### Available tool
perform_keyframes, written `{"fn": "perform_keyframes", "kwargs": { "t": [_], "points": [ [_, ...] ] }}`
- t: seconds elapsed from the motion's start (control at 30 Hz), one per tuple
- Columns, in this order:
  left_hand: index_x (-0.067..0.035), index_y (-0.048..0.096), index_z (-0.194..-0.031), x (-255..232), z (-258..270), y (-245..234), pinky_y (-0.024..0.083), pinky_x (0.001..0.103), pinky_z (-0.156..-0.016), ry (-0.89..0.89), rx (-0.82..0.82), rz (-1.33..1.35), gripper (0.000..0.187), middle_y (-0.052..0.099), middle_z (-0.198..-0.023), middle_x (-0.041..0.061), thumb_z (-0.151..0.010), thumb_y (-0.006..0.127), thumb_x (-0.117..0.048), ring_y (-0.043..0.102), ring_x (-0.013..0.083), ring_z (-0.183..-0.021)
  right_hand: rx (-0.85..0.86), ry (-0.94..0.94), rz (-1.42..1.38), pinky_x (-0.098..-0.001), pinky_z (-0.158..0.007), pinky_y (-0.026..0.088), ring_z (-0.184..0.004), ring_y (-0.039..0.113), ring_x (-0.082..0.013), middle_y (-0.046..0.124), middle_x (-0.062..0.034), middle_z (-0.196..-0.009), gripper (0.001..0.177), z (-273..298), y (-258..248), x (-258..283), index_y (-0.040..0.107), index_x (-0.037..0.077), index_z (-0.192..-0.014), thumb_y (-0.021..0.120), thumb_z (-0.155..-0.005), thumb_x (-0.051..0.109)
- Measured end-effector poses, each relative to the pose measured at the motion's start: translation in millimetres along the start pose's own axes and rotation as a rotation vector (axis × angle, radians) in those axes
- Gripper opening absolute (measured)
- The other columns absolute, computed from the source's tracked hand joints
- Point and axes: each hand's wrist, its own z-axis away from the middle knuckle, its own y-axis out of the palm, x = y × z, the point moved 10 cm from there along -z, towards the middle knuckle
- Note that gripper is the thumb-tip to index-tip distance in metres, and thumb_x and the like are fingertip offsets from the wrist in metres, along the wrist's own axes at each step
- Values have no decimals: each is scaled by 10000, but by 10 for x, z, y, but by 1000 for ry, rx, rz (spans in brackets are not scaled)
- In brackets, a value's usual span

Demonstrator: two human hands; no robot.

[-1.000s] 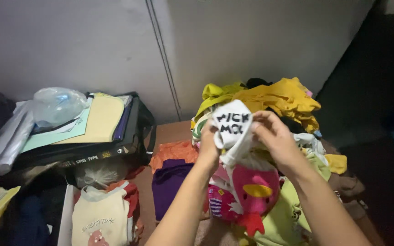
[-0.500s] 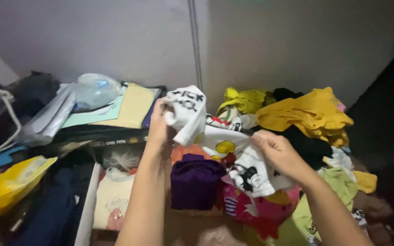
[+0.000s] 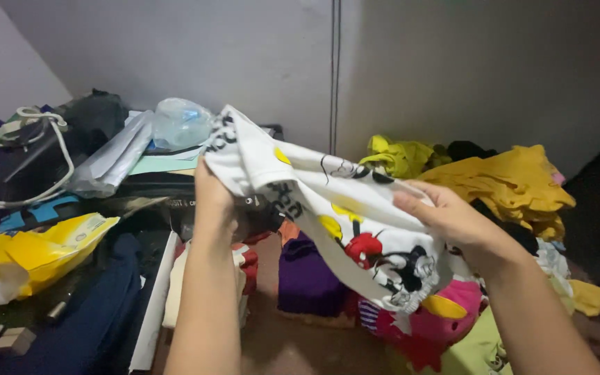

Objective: Folding various pieces of laundry on a flat surface in a storage or bedroom area.

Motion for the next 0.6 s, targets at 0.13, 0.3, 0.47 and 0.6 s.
{"fn": "perform_keyframes", "kwargs": {
  "t": [0.13, 0.3, 0.47, 0.6],
  "points": [
    [-6, 548, -1254, 130, 106, 24, 557, 440, -870, 118, 103, -1063, 456, 712, -1113, 202, -879, 720, -200, 706, 343, -1024, 83, 18, -217, -296, -861, 509, -1039, 657, -110, 732, -12, -1150, 356, -137, 232, -107, 636, 137, -1323, 587, -995, 267],
    [-23, 574, -1300, 657, 940, 883, 517, 421, -1007, 12, 822, -1168, 495, 674, -1247, 226, -898, 704, -279, 657, 348, -1179, 102, 19, -632, -362, -814, 558, -959, 666, -180, 697, -77, -1136, 414, -495, 501, -403, 593, 137, -1384, 578, -971, 151],
    [14, 435, -1424, 911, 1435, 1249, 437, 447, -1047, 142, 997, -859, 702, 584, -1314, 297, -789, 701, -124, 573, 430, -1217, 145, -72, -761, -348, -873, 567, -1002, 683, -176, 696, -83, -1169, 462, -436, 712, -220, 579, 79, -1432, 568, -972, 116],
    [-79, 482, -1467, 882, 1132, 1020, 475, 465, -1029, 147, 728, -804, 641, 668, -1256, 266, -828, 536, -52, 624, 430, -1215, 150, -328, -375, -335, -932, 522, -1085, 641, -155, 667, -63, -1238, 551, -93, 783, 161, 521, 105, -1468, 629, -929, 128]
  ]
}}
